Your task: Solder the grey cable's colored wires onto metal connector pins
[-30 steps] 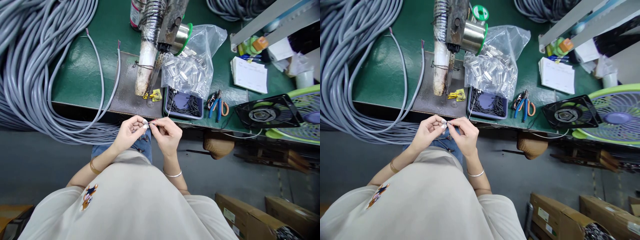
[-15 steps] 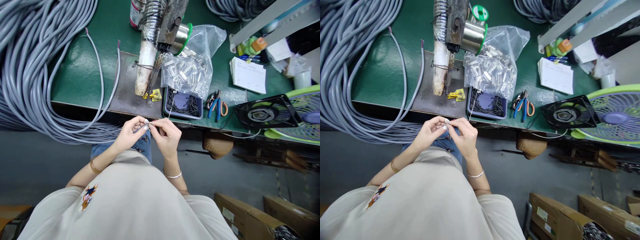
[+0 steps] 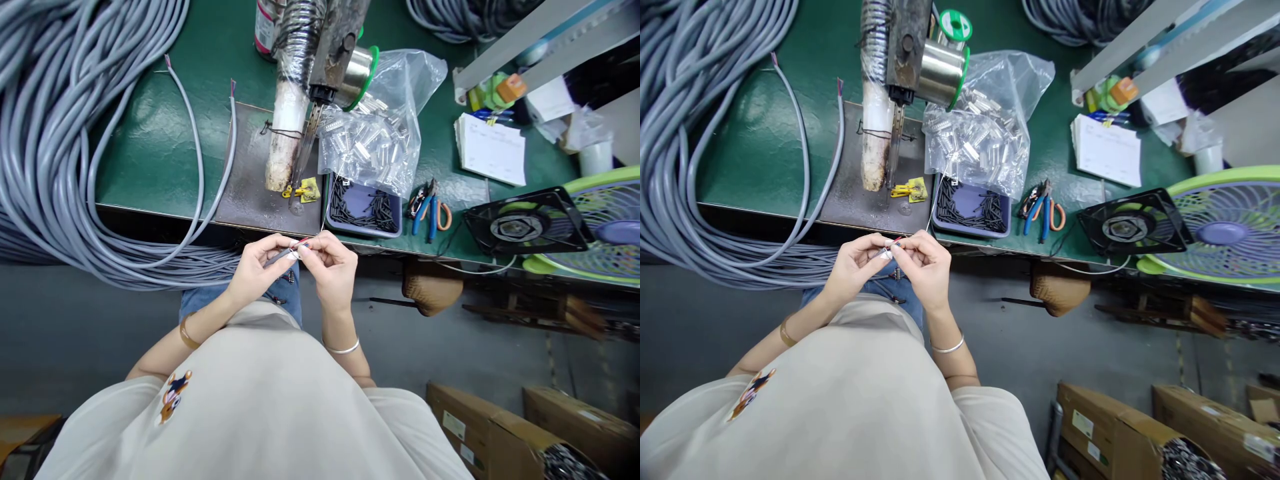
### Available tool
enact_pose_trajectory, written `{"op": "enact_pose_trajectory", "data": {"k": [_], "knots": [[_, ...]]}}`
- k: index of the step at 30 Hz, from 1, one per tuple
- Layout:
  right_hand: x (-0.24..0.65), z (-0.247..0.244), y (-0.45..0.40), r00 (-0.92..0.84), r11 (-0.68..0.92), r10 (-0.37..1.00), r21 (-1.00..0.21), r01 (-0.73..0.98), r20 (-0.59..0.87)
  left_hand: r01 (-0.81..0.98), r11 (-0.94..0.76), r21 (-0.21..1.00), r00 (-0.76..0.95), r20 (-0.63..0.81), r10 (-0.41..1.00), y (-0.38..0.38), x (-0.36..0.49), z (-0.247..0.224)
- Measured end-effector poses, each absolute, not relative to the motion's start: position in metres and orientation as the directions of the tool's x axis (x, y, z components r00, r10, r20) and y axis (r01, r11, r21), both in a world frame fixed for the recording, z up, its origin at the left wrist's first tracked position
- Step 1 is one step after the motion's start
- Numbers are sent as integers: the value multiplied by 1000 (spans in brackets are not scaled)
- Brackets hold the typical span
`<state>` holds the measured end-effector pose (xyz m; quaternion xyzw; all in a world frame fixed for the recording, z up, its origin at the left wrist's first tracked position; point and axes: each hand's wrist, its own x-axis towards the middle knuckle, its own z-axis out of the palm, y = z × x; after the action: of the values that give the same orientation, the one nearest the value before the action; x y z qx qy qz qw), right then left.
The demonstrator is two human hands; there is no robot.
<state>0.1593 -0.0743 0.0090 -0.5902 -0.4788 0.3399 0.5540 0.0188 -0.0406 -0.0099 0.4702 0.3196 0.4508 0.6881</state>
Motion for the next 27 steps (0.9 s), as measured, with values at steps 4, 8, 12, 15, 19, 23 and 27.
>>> {"op": "enact_pose_trajectory", "data": {"k": [4, 8, 12, 15, 19, 23, 27], "knots": [[160, 3, -74, 268, 71, 959, -994, 86, 92, -350, 210, 913, 410, -52, 911, -42, 21, -5], [157, -1, -73, 293, 69, 951, -993, 100, 95, -332, 244, 911, 389, -103, 916, -45, 23, -1], [154, 0, -72, 303, 62, 950, -996, 58, 77, -258, 48, 965, 224, 12, 975, -48, 26, 1], [151, 3, -70, 257, -14, 966, -996, -88, -36, -188, -43, 981, 151, 73, 986, -49, 27, 1], [146, 7, -69, 207, -74, 972, -981, -177, -111, -159, -100, 982, 105, 118, 988, -47, 26, 1], [143, 12, -72, 346, 133, 919, -975, 177, 188, -152, -145, 978, 82, 159, 984, -48, 24, -1], [145, 16, -74, 319, 199, 880, -884, 423, 351, -80, -179, 981, 111, 187, 976, -51, 21, 1]]}}
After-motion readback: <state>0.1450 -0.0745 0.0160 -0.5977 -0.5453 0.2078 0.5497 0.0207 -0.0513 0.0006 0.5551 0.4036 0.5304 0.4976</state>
